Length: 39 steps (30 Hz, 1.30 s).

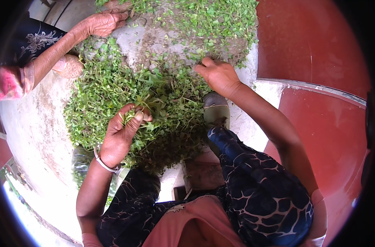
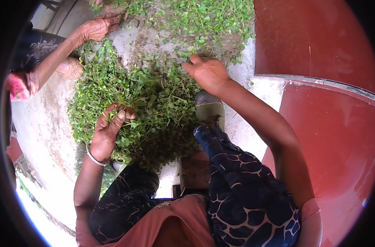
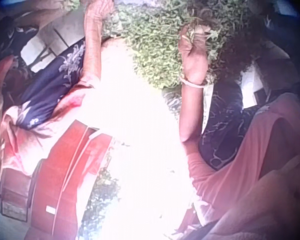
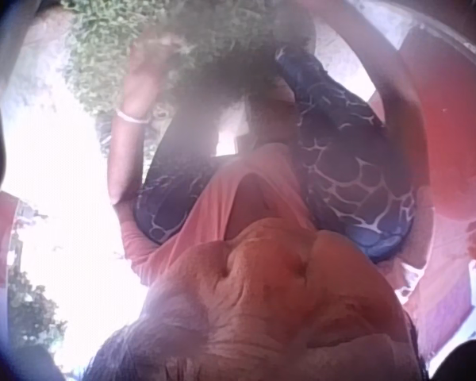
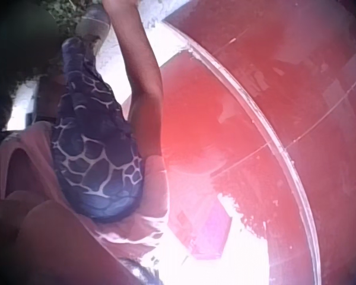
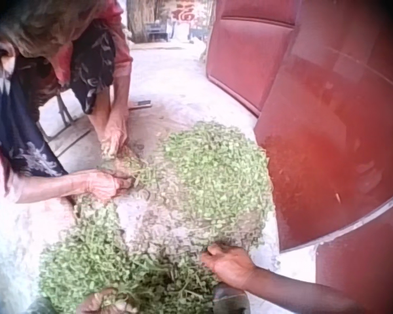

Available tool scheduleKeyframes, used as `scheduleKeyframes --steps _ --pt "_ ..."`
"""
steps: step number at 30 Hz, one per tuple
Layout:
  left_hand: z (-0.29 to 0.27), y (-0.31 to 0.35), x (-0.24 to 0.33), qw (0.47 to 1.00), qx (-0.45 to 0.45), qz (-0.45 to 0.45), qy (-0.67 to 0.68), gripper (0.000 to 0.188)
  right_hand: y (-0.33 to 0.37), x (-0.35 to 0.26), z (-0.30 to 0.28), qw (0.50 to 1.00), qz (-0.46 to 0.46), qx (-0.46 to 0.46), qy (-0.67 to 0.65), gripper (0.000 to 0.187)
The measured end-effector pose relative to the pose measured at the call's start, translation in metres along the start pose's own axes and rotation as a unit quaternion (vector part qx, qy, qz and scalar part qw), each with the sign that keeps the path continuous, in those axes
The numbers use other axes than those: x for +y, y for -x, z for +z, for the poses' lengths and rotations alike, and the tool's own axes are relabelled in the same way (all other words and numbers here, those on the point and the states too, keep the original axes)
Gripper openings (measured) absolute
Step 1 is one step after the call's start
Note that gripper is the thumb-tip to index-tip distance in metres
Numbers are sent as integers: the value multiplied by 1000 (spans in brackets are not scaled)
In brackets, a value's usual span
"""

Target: The person sits on the floor and sorts through a large pile of green leafy herbs, picking up bunches and separating leaves from stems by hand. They place the sorted leaves into a plastic bag while discarding the stems onto the floor.

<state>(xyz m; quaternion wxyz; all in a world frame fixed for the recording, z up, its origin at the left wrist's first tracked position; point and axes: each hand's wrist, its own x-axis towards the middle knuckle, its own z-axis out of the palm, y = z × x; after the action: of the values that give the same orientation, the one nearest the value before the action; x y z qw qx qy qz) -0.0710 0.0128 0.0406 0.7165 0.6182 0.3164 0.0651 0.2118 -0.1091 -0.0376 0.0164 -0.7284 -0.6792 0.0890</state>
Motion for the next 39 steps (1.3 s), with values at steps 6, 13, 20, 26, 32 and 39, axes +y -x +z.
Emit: scheduleKeyframes --steps 6,13,20,26,32,39 --pt "4 8 -1 973 92 -110 181 18 0 8 6 999 33 -10 -5 24" --pt "16 10 -18 953 83 -178 229 17 21 -23 -37 926 96 133 -340 17" --pt "42 0 -16 930 0 -255 264 20 36 -73 -48 943 -110 212 -232 20" --pt "51 -15 -13 947 29 -196 253 20 37 -83 -50 944 -220 187 -158 25" --pt "53 -22 -9 944 45 -210 251 19 43 -84 -44 937 -245 181 -169 22" --pt "49 -13 -15 956 -7 -209 205 19 50 -85 -35 955 -156 170 -187 30"
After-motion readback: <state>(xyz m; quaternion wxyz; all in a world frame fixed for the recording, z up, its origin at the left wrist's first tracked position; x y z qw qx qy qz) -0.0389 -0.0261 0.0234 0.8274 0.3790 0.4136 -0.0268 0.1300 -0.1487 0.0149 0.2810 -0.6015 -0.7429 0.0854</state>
